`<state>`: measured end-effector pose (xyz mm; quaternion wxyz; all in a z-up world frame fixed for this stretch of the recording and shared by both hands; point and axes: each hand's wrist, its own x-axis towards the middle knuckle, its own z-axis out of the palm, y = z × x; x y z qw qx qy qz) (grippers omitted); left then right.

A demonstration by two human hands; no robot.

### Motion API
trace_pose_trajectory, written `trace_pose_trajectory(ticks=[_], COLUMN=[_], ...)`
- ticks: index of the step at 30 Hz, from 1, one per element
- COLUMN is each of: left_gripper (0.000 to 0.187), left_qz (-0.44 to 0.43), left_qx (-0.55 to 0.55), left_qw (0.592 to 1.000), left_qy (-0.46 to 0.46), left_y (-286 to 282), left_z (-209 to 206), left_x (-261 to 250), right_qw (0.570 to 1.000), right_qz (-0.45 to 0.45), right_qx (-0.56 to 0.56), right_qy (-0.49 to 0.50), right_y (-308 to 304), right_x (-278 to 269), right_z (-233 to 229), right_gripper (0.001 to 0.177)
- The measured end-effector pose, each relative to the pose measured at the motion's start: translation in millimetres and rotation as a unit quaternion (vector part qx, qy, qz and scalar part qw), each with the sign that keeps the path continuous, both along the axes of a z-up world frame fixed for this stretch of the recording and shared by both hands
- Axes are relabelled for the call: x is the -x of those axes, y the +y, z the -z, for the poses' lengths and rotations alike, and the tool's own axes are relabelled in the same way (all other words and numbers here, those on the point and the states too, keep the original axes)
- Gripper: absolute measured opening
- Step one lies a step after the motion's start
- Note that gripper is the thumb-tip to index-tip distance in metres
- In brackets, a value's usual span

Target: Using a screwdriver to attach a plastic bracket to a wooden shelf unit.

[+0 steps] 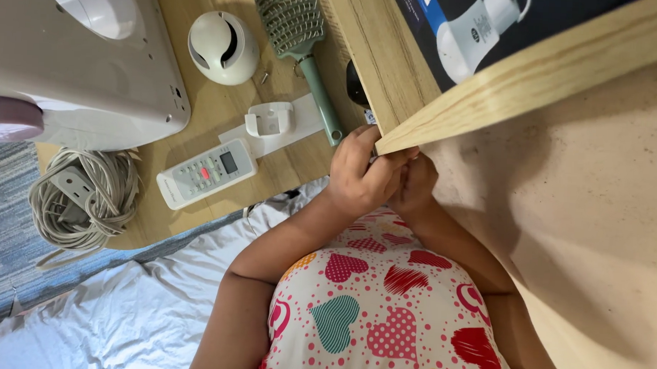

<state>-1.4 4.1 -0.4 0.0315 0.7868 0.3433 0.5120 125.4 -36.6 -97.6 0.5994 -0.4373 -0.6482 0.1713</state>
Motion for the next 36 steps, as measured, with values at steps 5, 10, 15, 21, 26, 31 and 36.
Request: trace_pose_trajectory(ticks=[5, 10, 15, 21, 26, 31, 36], left_gripper=[0.024, 0.025, 0.023, 0.018, 0.018, 0.023, 0.029], left_qz=[-0.004, 0.0, 0.003, 0.003, 0.007, 0.02, 0.038], left_qx=[-0.012, -0.023, -0.011, -0.016, -0.014, -0.011, -0.009], left_qw=[1.0, 1.0, 1.0, 1.0, 1.0, 1.0, 0.999], left_qy=[0.007, 0.015, 0.014, 0.01, 0.012, 0.014, 0.012], left_y=[2, 4, 2, 2, 4, 9, 8], left_z=[1, 2, 2, 2, 3, 2, 5], left_x=[0, 1, 0, -1, 0, 3, 7], right_qw=[0.999, 0.997, 0.994, 0.997, 0.998, 0.998, 0.985], right_qz=[-0.048, 0.053, 0.064, -0.002, -0.054, -0.042, -0.061], right_qx=[0.01, 0.035, 0.065, 0.072, 0.044, -0.011, 0.15], right_qy=[0.02, -0.048, -0.056, 0.034, 0.003, 0.053, -0.057], right_y=[1, 18, 9, 2, 2, -10, -40], right_x=[-3, -4, -3, -2, -6, -22, -54], right_z=[-13, 8, 8, -21, -20, -1, -75], right_gripper=[0.035, 0.033, 0.036, 0.038, 0.043, 0.038, 0.031])
